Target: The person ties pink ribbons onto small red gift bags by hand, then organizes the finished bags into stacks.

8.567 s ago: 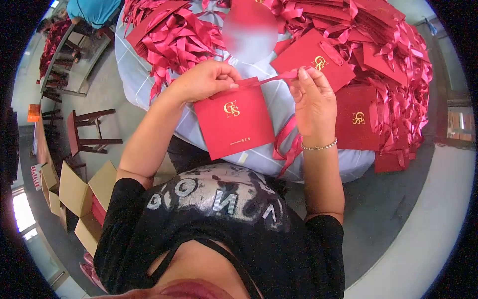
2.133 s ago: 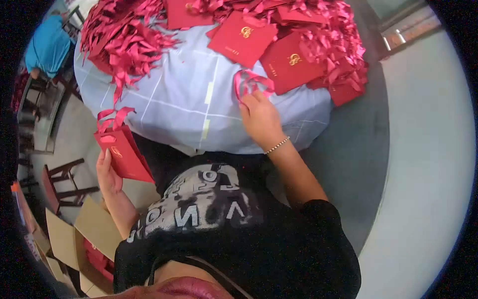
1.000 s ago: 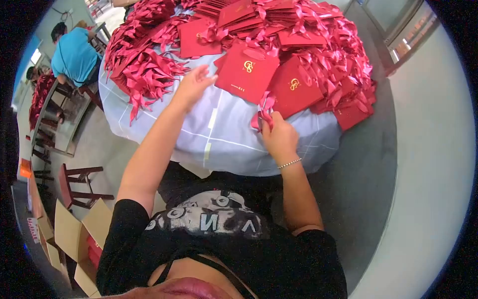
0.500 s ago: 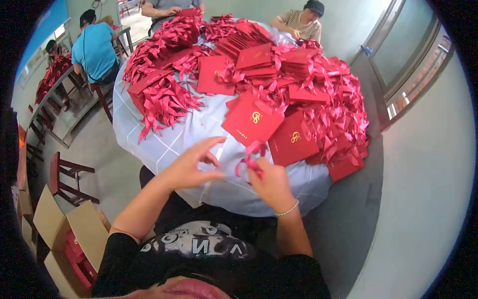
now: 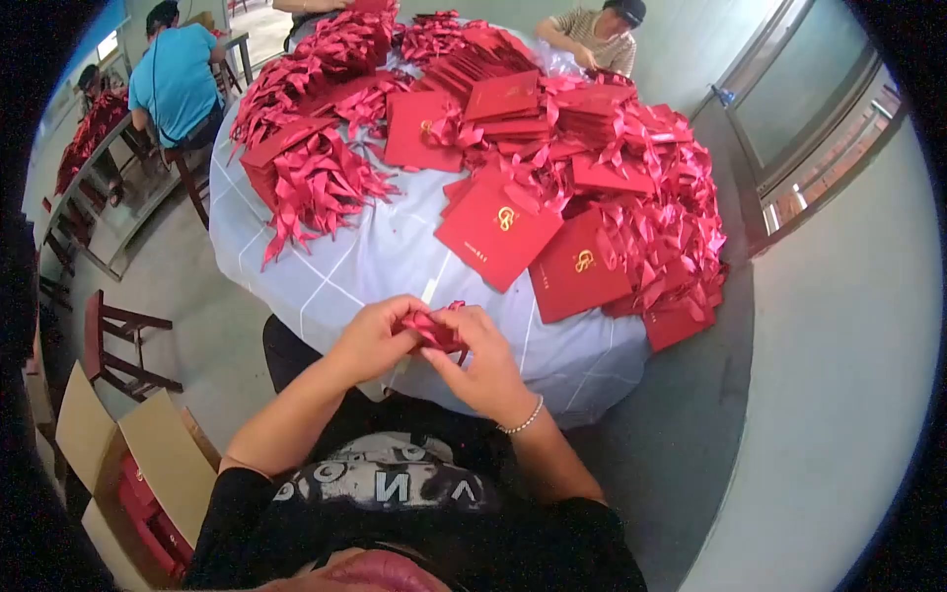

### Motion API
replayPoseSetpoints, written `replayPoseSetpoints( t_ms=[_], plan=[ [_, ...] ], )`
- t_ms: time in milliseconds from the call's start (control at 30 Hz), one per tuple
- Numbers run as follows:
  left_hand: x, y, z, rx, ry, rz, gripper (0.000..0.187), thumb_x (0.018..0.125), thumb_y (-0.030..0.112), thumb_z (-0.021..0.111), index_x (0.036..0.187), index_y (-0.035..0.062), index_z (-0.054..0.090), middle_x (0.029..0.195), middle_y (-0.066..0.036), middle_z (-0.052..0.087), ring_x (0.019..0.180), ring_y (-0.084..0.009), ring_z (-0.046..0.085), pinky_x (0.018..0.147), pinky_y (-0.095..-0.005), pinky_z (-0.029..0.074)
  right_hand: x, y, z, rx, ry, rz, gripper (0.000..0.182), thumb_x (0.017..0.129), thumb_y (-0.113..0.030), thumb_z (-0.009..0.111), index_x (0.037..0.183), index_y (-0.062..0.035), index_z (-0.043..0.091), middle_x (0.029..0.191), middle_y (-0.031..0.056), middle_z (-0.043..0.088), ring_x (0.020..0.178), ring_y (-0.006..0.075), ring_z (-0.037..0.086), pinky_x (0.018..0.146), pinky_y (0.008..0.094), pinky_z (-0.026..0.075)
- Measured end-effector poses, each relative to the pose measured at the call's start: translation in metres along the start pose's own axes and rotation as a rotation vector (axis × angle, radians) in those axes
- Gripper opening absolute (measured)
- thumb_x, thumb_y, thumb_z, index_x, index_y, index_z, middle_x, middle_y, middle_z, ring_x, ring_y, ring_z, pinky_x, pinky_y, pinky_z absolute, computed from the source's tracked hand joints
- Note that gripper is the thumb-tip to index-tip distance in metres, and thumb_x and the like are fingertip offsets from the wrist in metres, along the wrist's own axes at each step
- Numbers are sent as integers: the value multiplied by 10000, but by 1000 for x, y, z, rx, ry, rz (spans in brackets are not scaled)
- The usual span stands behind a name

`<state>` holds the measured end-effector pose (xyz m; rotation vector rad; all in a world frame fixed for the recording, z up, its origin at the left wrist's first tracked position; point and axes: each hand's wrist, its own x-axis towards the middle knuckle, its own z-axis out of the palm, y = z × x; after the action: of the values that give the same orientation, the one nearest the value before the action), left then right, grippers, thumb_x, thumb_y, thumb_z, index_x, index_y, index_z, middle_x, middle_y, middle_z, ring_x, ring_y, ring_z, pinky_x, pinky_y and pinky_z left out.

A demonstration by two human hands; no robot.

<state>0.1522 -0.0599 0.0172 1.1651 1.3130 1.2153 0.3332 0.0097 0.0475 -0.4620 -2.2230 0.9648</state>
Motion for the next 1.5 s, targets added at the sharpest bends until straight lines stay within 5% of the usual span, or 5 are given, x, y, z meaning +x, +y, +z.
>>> replayPoseSetpoints(
  t_ms=[333, 633, 933, 1267, 1500],
  plan=[
    [-5, -4, -2, -170, -8, -40, 212, 897, 5, 624, 1109, -2, 625, 953, -63, 696, 842, -116, 671, 719, -241, 529, -3, 8, 20, -191, -25, -7, 571, 760, -130, 815, 1259, -36, 554, 1276, 189, 544, 1079, 362, 602, 895, 401, 516],
    [-1, -14, -11, -302, -84, -23, 303, 885, 81, 710, 1164, -12, 637, 945, -21, 684, 786, -50, 609, 686, -213, 496, 1, 1, 12, -115, -148, 305, 332, 847, -64, 683, 1160, -31, 576, 951, 194, 668, 858, 407, 654, 734, 405, 528],
    [-40, 10, -44, -86, 59, 14, 209, 877, 132, 748, 1043, 16, 695, 913, 9, 680, 742, -30, 551, 640, -211, 455, 27, 13, -12, -20, -126, 284, 227, 868, -59, 692, 1078, -26, 613, 761, 101, 633, 652, 97, 600, 586, 270, 469],
    [-112, 84, -33, -214, -914, 828, 354, 946, 176, 636, 1213, -50, 584, 1188, -195, 605, 1069, -381, 584, 907, -443, 490, 236, 53, 7, 210, -20, 335, 188, 835, -71, 720, 991, -11, 634, 706, 10, 604, 614, 93, 564, 530, 259, 447],
    [-135, 71, -33, -93, -763, 865, 378, 994, 212, 548, 1263, -54, 549, 1270, -230, 550, 1163, -419, 527, 999, -474, 443, 267, 75, 49, 389, 173, 342, 653, 871, -79, 726, 1446, 1, 427, 1294, 134, 607, 1131, 186, 598, 943, 272, 476]
  ],
)
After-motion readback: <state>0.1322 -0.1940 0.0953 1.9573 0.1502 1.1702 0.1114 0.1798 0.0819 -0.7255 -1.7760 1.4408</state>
